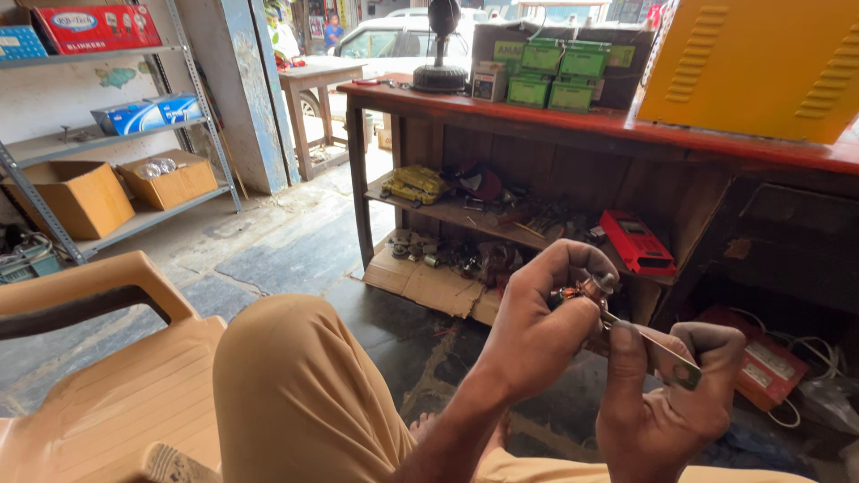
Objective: The person sits on the floor and uses a small metal tool to adjust the copper windings on a small electrical component. Another person enters the frame, gestures, and briefly interacts with items on the nearby workbench before leaving.
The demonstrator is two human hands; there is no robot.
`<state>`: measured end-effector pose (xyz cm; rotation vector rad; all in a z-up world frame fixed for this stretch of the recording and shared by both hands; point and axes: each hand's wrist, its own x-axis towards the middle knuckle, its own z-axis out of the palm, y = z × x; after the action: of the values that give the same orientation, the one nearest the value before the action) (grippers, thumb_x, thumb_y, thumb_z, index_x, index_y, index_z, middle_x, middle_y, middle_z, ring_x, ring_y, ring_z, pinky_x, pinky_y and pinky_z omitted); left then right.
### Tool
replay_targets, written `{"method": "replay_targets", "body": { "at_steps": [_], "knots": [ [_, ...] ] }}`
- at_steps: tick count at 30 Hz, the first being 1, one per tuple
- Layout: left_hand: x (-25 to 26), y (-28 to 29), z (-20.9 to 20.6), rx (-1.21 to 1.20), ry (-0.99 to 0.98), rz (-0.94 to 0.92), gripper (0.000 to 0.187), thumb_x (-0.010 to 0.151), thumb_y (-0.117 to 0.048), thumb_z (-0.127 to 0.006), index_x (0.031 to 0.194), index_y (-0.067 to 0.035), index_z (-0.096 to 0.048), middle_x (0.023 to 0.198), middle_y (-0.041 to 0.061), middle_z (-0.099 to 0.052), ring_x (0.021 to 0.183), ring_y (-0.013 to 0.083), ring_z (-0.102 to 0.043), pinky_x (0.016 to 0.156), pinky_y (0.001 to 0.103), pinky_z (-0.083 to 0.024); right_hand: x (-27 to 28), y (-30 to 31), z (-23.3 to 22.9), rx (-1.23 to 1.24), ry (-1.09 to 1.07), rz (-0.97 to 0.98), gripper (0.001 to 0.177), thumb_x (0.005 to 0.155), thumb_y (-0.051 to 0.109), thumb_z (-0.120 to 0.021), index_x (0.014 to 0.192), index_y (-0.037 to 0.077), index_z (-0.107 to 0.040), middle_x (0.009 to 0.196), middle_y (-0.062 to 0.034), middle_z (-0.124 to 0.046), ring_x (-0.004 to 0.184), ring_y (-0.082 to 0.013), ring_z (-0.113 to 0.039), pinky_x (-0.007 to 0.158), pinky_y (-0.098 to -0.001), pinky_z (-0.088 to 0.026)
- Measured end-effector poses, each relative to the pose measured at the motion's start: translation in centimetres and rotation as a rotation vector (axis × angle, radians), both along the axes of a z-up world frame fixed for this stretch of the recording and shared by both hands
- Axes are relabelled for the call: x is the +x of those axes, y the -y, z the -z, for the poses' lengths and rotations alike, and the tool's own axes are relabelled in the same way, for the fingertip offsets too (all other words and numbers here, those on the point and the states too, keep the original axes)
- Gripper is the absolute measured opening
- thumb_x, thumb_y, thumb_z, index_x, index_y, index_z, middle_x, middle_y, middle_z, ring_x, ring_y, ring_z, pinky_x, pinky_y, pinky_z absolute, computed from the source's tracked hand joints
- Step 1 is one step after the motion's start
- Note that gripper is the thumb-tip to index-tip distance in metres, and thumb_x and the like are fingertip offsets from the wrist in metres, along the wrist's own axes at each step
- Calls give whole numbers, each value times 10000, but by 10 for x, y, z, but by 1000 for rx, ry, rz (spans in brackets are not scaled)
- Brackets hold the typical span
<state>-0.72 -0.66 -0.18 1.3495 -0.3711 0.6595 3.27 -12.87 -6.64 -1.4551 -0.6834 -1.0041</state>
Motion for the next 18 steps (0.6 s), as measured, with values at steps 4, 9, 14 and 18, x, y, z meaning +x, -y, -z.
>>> {"method": "replay_targets", "body": {
  "at_steps": [4,9,14,18],
  "knots": [
    [-2,1,-4,-14,-61,7,293,845,27,-504,1117,12,-613,921,28,-609,760,52,-573,661,234,-548,1,0,-4,-83,53,136,245,1019,230,-763,901,21,-714,921,-24,-437,842,-118,-456,713,-251,-376],
    [-2,0,-1,95,0,-103,279,859,33,-559,1125,22,-642,951,31,-616,851,49,-589,746,239,-564,-6,-5,-10,-103,54,234,241,1044,155,-753,883,-20,-711,915,-61,-507,791,-136,-528,641,-267,-415],
    [3,-12,-1,-33,-47,75,274,875,23,-517,1124,0,-628,898,36,-595,697,47,-545,576,210,-472,12,4,-6,370,-330,-184,207,983,175,-673,934,-17,-611,848,-144,-628,719,-221,-654,626,-317,-562],
    [-4,-32,-3,-149,-79,172,353,772,34,-483,1099,-17,-607,851,46,-577,590,49,-477,455,202,-355,22,23,1,554,-115,-562,262,1145,153,-567,1135,-88,-671,1081,-193,-680,1018,-288,-731,923,-338,-602]
  ]
}}
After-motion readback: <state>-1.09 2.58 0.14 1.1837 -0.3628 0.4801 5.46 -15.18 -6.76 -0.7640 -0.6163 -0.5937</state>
